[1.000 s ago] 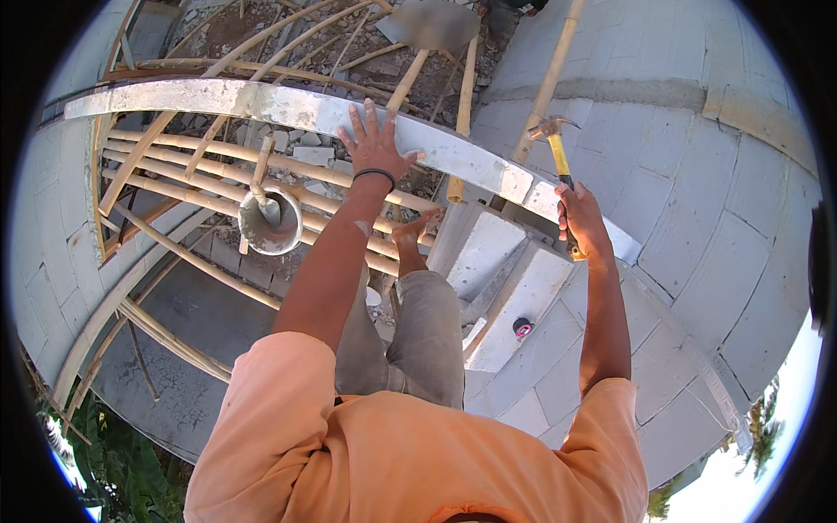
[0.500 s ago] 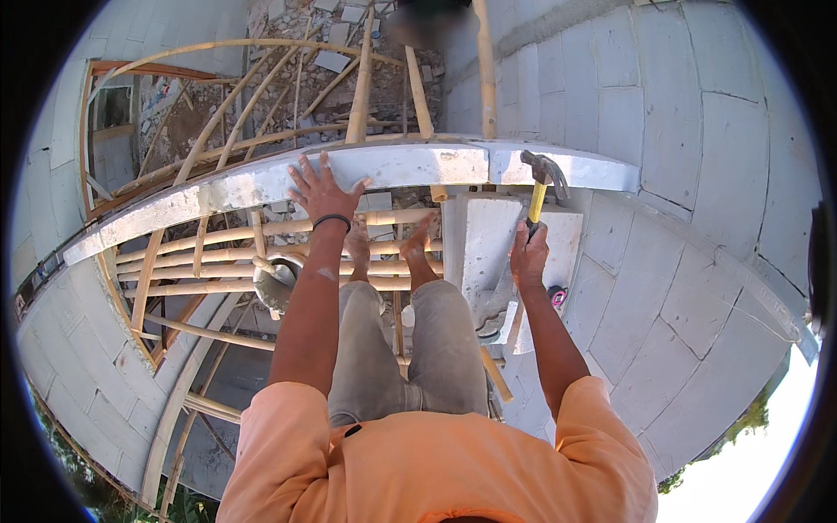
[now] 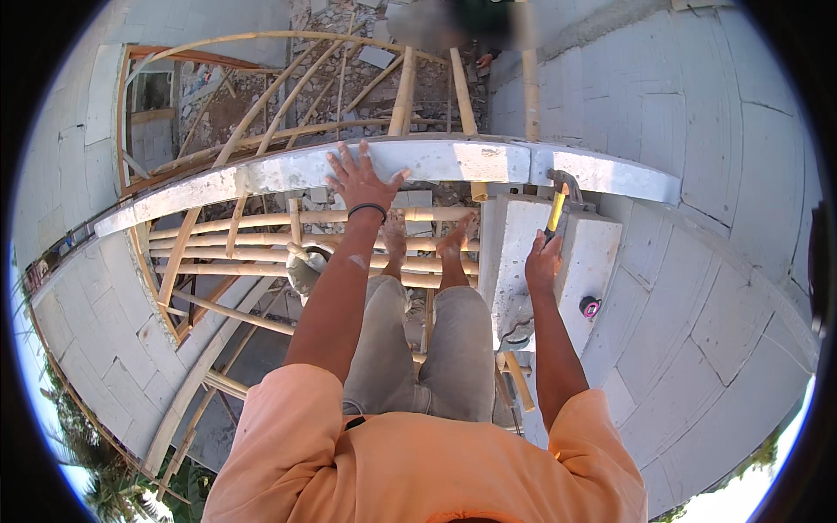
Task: The person applies mortar to building blocks and lays them to build a wall using a trowel and a hammer while standing on bamboo scaffolding.
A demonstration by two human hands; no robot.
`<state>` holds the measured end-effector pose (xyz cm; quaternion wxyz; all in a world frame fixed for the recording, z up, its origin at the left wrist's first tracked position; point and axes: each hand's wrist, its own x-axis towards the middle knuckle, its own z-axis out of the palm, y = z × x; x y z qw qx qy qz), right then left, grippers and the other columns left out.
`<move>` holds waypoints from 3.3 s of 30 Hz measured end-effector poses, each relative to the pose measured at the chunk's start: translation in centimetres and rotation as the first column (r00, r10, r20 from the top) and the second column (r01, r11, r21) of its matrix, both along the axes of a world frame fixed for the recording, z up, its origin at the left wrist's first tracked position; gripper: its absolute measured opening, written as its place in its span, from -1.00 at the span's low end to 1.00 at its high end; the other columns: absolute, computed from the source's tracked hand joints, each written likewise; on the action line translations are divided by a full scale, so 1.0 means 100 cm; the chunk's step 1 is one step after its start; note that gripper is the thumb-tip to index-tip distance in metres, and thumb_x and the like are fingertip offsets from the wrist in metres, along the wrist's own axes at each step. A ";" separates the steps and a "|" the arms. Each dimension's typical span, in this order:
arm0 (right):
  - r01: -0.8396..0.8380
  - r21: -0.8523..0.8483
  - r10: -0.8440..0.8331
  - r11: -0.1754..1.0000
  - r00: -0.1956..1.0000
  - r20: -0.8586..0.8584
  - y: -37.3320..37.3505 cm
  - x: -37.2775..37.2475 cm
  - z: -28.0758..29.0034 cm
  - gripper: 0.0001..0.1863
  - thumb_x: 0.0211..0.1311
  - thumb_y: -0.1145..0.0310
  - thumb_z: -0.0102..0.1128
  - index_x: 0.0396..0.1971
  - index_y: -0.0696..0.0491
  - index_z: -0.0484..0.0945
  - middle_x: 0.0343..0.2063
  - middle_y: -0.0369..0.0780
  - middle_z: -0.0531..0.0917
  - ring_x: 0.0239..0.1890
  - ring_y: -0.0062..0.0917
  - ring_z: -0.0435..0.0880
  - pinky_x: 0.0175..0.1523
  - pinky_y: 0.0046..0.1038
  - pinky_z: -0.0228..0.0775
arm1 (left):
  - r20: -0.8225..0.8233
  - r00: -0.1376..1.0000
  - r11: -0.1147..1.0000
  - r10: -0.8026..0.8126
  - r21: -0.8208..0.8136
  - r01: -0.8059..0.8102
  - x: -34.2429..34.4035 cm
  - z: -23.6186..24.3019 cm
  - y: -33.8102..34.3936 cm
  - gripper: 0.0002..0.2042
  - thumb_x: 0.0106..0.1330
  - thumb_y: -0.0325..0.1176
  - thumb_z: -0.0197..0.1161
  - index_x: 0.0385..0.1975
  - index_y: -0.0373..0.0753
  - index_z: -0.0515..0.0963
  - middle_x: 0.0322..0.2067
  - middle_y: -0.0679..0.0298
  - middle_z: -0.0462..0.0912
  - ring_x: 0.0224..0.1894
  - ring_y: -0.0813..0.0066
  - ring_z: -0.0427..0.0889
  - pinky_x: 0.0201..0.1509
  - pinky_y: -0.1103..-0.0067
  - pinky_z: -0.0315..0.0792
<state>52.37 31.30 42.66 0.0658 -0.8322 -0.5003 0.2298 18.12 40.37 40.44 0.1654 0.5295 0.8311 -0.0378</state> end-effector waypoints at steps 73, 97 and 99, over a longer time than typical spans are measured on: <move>-0.999 0.023 0.939 0.049 0.038 -0.341 0.207 -0.392 0.022 -0.63 0.40 0.16 0.02 -0.35 0.22 0.35 -0.54 0.13 0.58 -0.40 0.12 0.58 -0.25 0.00 0.37 | 0.601 0.414 0.155 0.684 0.435 -0.887 -0.209 -0.022 -0.081 -0.53 0.24 -0.13 0.29 -0.06 -0.45 0.47 -0.10 -0.11 0.53 0.03 -0.05 0.48 0.17 0.28 0.34; -0.785 -0.385 0.097 0.486 0.486 -0.869 0.214 -0.503 0.008 -0.64 0.42 0.15 -0.07 -0.20 0.20 0.41 -0.58 -0.29 0.42 -0.70 -0.61 0.37 -0.64 -0.48 0.28 | 0.971 -0.189 0.202 0.148 -0.217 -0.955 -0.333 -0.067 -0.061 -0.35 0.05 0.01 0.49 0.05 -0.26 0.45 -0.03 0.23 0.57 0.03 0.34 0.54 0.10 0.27 0.41; -0.716 -0.349 0.090 0.604 0.496 -0.863 0.209 -0.500 0.010 -0.65 0.42 0.15 -0.07 -0.21 0.20 0.42 -0.58 -0.29 0.42 -0.71 -0.62 0.37 -0.64 -0.49 0.28 | 0.972 -0.186 0.202 0.146 -0.214 -0.956 -0.333 -0.063 -0.060 -0.35 0.04 0.01 0.49 0.04 -0.26 0.45 -0.03 0.23 0.57 0.03 0.34 0.54 0.10 0.28 0.42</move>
